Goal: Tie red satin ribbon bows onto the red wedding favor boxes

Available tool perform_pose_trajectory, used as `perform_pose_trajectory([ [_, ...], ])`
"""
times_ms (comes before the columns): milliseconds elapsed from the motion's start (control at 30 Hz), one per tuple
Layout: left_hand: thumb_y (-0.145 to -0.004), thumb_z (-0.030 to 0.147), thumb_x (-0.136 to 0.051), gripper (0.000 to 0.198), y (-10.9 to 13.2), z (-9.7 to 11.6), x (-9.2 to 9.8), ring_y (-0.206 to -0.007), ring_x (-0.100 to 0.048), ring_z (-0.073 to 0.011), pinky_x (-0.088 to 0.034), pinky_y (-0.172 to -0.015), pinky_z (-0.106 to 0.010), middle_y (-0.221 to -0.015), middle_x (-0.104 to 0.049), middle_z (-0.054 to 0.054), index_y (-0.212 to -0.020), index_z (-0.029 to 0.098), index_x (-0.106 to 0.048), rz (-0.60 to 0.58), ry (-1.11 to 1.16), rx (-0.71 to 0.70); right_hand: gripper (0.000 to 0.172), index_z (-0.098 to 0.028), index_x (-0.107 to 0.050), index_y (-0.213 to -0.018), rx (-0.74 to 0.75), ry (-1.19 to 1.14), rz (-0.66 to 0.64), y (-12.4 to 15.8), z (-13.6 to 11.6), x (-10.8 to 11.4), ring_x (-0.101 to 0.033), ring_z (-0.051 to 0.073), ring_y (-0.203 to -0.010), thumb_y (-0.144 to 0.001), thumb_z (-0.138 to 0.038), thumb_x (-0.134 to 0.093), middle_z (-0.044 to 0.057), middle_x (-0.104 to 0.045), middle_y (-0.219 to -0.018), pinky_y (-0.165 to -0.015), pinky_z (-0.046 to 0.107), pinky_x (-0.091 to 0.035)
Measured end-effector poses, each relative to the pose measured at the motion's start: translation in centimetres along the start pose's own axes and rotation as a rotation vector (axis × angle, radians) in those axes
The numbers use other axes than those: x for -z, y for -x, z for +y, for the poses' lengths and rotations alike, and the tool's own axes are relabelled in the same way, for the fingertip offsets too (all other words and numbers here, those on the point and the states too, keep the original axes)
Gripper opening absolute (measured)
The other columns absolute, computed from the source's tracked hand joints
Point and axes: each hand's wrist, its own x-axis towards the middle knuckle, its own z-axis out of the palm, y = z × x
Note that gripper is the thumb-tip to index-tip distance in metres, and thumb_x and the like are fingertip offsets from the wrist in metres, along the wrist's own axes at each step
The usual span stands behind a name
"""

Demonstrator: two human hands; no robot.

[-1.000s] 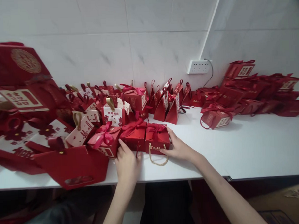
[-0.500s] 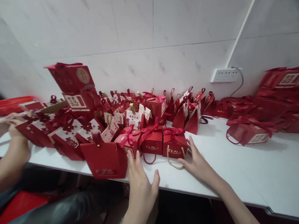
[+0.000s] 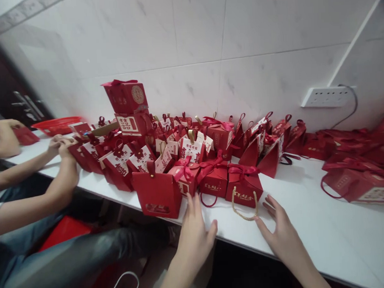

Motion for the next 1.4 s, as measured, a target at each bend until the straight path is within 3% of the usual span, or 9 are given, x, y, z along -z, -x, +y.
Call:
perform_pose_trajectory([
  [100,-0.081,0.021,-0.054,0.066,1.9,-0.7,2.6,-0.138,-0.028,-0.0304,-0.032,-0.108,-0.051,-0.148,-0.027,-0.019,-0.140,0.023,-0.023,0.408,-0.040,-0.186,0.070,-0.016,-0.033,-0.135,-0.033,-0.041,0.018,0.0,0.4,0.1,-0.056,0.035,-0.114,-0.079,-0.053,-0.051,0.019,-0.049,-0.132,-0.095,0.053,-0.045],
  [200,-0.073,0.027,-0.067,0.087,1.2,-2.5,4.2,-0.140,-0.019,-0.0351,-0.024,-0.109,-0.056,-0.149,-0.016,-0.022,-0.141,0.020,-0.014,0.855,-0.167,-0.077,0.073,-0.016,-0.035,-0.135,-0.042,-0.056,0.034,-0.1,0.8,0.1,-0.056,0.035,-0.113,-0.076,-0.056,-0.054,0.019,-0.049,-0.131,-0.095,0.053,-0.045],
  [433,-0.057,0.043,-0.077,0.120,-1.9,-5.5,3.7,-0.135,-0.024,-0.0437,-0.024,-0.104,-0.063,-0.144,-0.021,-0.031,-0.143,0.010,0.002,0.643,-0.186,0.352,0.072,-0.016,-0.036,-0.134,-0.062,-0.059,0.023,-0.1,0.9,0.0,-0.055,0.035,-0.114,-0.076,-0.054,-0.055,0.019,-0.049,-0.132,-0.097,0.053,-0.043],
  [600,-0.059,0.040,-0.074,0.113,-0.5,-5.2,3.8,-0.137,-0.024,-0.0380,-0.026,-0.107,-0.057,-0.143,-0.023,-0.026,-0.142,0.013,-0.002,0.658,-0.051,0.297,0.069,-0.016,-0.037,-0.133,-0.050,-0.064,0.031,-0.1,0.3,0.3,-0.056,0.034,-0.112,-0.077,-0.049,-0.057,0.019,-0.049,-0.131,-0.095,0.052,-0.045],
  [733,-0.061,0.059,-0.066,0.112,1.8,-2.7,4.0,-0.136,-0.029,-0.0315,-0.034,-0.107,-0.045,-0.143,-0.023,-0.021,-0.142,0.018,-0.001,0.714,0.221,0.161,0.056,-0.015,-0.047,-0.124,-0.085,-0.089,0.129,0.2,-0.9,1.0,-0.061,0.031,-0.099,-0.079,-0.045,-0.058,0.019,-0.050,-0.126,-0.086,0.050,-0.051],
  [867,-0.055,0.085,-0.048,0.119,3.6,0.4,2.8,-0.114,-0.055,-0.0324,-0.053,-0.086,-0.041,-0.135,-0.042,-0.020,-0.144,0.018,-0.004,0.445,0.572,0.201,0.025,-0.017,-0.058,-0.101,0.131,-0.145,0.375,2.2,-3.7,1.9,-0.056,0.031,-0.104,-0.085,-0.035,-0.051,0.014,-0.056,-0.111,-0.088,0.053,-0.047],
  [1100,-0.062,0.089,-0.007,0.104,5.5,-0.1,0.5,-0.088,-0.067,-0.0345,-0.056,-0.071,-0.048,-0.091,-0.069,-0.014,-0.120,0.018,-0.057,-0.151,0.965,0.461,0.046,-0.024,-0.051,-0.118,0.344,-0.322,0.031,6.8,-9.1,4.3,-0.041,0.034,-0.122,-0.087,-0.056,-0.042,0.014,-0.043,-0.127,-0.096,0.056,-0.040],
  [1233,-0.062,0.088,-0.028,0.098,5.3,1.5,0.2,-0.091,-0.065,-0.0350,-0.055,-0.076,-0.051,-0.102,-0.066,-0.015,-0.128,0.019,-0.049,-0.150,0.922,0.163,0.053,-0.025,-0.050,-0.120,0.333,-0.323,0.007,8.2,-10.2,6.0,-0.042,0.036,-0.122,-0.086,-0.063,-0.038,0.014,-0.042,-0.129,-0.096,0.055,-0.040],
  [1400,-0.056,0.055,-0.075,0.106,4.4,7.6,0.5,-0.130,-0.035,-0.0415,-0.037,-0.100,-0.059,-0.144,-0.027,-0.018,-0.142,0.025,-0.021,0.206,0.197,-0.428,0.073,-0.020,-0.040,-0.131,0.066,-0.521,0.054,8.4,-9.4,6.1,-0.064,0.031,-0.096,-0.076,-0.068,-0.052,0.015,-0.062,-0.110,-0.079,0.044,-0.055],
])
